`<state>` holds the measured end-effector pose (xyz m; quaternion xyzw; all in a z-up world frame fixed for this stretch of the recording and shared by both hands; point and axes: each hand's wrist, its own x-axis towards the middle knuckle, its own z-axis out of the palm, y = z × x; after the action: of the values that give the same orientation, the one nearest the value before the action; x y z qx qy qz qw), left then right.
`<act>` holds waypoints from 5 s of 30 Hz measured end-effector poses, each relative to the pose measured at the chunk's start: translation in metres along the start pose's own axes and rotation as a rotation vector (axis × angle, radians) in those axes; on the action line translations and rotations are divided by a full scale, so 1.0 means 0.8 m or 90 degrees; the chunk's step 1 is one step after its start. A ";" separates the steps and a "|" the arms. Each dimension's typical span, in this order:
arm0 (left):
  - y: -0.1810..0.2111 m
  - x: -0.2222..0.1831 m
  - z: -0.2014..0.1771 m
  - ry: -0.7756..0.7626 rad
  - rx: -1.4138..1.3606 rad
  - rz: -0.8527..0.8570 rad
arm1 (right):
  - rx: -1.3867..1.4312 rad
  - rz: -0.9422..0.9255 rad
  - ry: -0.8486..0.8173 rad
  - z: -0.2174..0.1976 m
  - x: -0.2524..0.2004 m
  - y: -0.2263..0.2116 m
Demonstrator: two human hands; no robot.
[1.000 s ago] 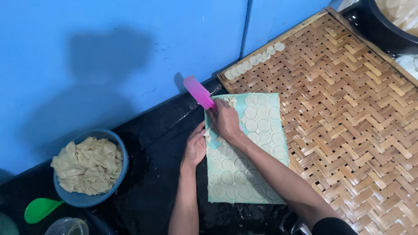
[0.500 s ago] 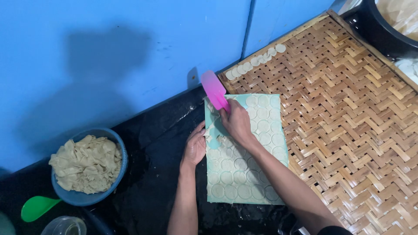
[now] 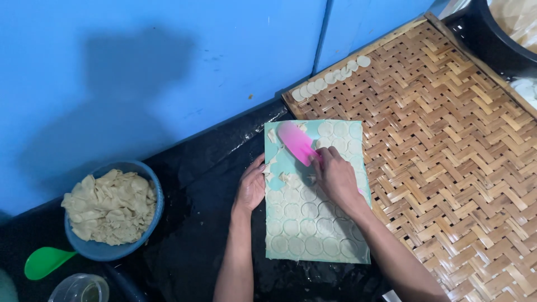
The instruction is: Extracting circular dough pieces from a sheet and placing them on a bamboo drying tray.
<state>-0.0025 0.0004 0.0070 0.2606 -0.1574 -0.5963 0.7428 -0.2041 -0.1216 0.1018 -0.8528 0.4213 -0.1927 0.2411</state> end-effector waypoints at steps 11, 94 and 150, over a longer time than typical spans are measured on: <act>-0.011 0.004 -0.022 -0.008 -0.017 0.018 | 0.095 -0.113 0.073 0.084 0.068 -0.047; -0.009 0.005 -0.019 -0.010 -0.009 0.014 | -0.018 -0.342 -0.060 0.071 0.105 -0.032; 0.000 0.001 0.000 -0.019 0.008 0.001 | -0.064 -0.251 -0.128 0.026 0.278 0.079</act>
<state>-0.0022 -0.0001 0.0070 0.2560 -0.1722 -0.5988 0.7391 -0.1054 -0.3306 0.0765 -0.9445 0.2293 -0.1291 0.1964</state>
